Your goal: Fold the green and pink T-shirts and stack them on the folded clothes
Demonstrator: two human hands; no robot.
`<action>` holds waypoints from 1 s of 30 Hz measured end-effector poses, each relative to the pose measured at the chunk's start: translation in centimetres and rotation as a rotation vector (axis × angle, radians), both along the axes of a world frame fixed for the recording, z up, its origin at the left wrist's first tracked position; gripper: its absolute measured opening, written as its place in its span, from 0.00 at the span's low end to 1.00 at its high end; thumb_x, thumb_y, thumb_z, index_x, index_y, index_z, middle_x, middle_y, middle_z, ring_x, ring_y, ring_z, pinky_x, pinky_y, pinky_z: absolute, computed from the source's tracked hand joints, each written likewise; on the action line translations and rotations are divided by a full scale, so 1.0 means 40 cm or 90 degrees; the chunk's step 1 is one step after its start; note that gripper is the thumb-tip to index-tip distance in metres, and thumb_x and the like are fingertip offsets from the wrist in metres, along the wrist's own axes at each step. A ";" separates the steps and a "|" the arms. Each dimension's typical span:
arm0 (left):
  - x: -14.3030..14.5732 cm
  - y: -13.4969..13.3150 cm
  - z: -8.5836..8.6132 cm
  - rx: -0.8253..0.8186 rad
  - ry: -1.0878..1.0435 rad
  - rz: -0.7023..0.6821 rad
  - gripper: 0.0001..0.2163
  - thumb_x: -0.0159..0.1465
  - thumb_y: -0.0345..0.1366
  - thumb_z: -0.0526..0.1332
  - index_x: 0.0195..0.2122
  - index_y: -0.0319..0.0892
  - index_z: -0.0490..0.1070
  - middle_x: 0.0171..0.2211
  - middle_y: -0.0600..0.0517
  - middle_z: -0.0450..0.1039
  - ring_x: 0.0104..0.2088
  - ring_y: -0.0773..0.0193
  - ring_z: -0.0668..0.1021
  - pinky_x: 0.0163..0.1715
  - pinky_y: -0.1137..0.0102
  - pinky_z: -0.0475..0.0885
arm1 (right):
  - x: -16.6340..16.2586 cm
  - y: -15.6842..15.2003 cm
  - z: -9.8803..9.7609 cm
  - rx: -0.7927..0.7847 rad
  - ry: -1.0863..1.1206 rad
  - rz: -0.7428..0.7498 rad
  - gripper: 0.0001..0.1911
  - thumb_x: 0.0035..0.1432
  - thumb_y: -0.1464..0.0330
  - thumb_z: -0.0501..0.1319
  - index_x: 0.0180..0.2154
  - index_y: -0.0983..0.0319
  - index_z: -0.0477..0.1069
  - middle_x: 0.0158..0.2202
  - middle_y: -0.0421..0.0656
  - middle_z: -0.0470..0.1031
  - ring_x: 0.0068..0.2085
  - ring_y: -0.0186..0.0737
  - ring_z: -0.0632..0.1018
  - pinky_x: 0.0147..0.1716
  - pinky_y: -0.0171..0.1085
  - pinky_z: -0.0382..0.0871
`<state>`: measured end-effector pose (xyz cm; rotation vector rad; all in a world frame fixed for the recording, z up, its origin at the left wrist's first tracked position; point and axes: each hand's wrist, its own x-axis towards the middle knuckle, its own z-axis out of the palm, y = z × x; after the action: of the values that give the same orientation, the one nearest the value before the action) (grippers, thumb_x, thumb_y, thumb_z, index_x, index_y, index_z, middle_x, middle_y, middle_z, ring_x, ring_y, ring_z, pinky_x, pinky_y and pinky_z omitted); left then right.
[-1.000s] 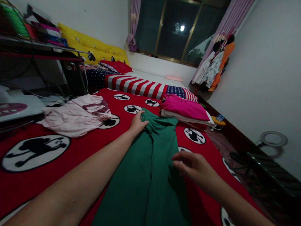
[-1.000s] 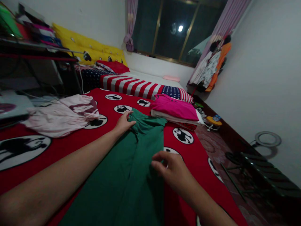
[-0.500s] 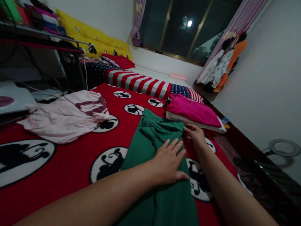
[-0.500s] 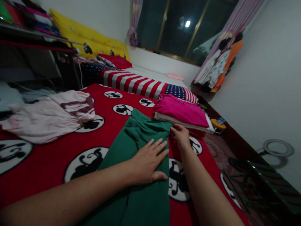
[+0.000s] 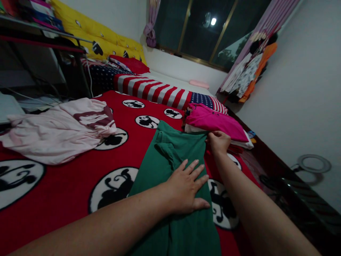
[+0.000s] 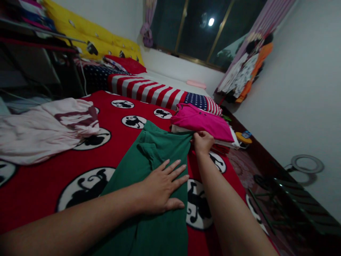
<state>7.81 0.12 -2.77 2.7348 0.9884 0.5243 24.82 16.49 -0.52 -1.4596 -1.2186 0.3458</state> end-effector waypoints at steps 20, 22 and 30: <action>-0.028 -0.017 0.097 -0.073 0.121 0.054 0.30 0.61 0.53 0.57 0.61 0.42 0.62 0.66 0.39 0.50 0.64 0.42 0.56 0.59 0.51 0.58 | -0.091 -0.160 0.035 -0.128 -0.508 0.225 0.11 0.55 0.65 0.58 0.33 0.59 0.79 0.34 0.44 0.81 0.37 0.45 0.79 0.37 0.39 0.69; -0.029 -0.024 0.133 -0.083 0.166 0.162 0.29 0.60 0.50 0.62 0.58 0.39 0.66 0.64 0.34 0.52 0.61 0.42 0.62 0.53 0.55 0.66 | -0.128 -0.151 0.060 -0.103 -0.517 0.238 0.11 0.55 0.67 0.58 0.35 0.59 0.79 0.34 0.43 0.81 0.37 0.44 0.79 0.36 0.37 0.69; -0.003 -0.035 0.183 -0.129 0.214 0.329 0.12 0.57 0.36 0.67 0.41 0.38 0.78 0.41 0.38 0.76 0.44 0.48 0.77 0.34 0.65 0.74 | -0.250 -0.118 0.053 -0.139 -0.353 0.351 0.08 0.52 0.72 0.60 0.34 0.64 0.77 0.26 0.42 0.79 0.23 0.35 0.76 0.27 0.32 0.69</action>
<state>7.70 -1.28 4.55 2.4181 1.7420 0.0165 14.81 11.77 1.60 -1.4288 -2.0980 0.4707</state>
